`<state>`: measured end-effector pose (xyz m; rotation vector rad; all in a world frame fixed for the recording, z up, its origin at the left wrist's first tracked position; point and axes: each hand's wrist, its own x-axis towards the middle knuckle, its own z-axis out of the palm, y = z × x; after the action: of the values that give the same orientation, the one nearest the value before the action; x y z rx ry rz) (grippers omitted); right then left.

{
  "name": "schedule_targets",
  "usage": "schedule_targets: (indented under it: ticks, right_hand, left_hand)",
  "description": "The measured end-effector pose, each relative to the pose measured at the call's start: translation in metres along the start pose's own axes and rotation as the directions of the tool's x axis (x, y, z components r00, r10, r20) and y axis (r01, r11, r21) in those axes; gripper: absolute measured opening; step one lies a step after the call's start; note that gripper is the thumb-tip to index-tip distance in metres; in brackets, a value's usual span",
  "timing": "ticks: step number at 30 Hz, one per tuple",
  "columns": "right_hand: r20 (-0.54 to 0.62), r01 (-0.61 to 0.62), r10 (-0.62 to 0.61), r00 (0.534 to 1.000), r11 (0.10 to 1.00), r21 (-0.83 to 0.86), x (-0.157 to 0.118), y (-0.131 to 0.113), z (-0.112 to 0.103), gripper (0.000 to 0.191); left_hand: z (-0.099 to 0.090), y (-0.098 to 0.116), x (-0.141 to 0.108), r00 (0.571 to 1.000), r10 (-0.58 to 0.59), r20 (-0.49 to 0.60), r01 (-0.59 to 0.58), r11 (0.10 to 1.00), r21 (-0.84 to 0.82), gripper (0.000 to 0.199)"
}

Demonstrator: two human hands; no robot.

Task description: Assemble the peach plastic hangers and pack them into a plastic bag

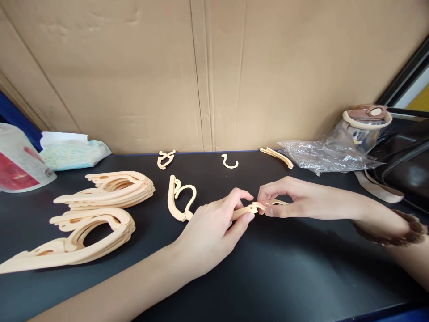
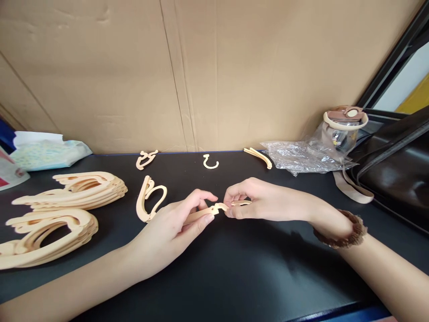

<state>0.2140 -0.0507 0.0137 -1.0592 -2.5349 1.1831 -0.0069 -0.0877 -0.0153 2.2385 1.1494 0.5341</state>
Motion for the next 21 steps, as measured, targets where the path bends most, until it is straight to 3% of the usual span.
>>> schedule_targets:
  ticks: [6, 13, 21]
  right_hand:
    - [0.002, 0.006, -0.006, 1.000, 0.999, -0.031, 0.001, 0.001, 0.003, 0.029]
    - [0.099, 0.002, -0.004, 0.995, 1.000, 0.016, -0.001, -0.003, 0.011, 0.025]
    - [0.108, -0.105, 0.119, 0.987, 0.986, -0.126, -0.004, -0.008, 0.016, 0.031]
  left_hand:
    - [0.000, -0.003, -0.001, 1.000, -0.002, 0.000, 0.002, 1.000, 0.002, 0.018]
    - [0.000, -0.003, -0.003, 0.998, 0.046, 0.052, -0.045, 0.999, -0.012, 0.018]
    - [0.002, -0.006, -0.004, 0.989, 0.085, 0.120, -0.094, 0.993, 0.068, 0.017]
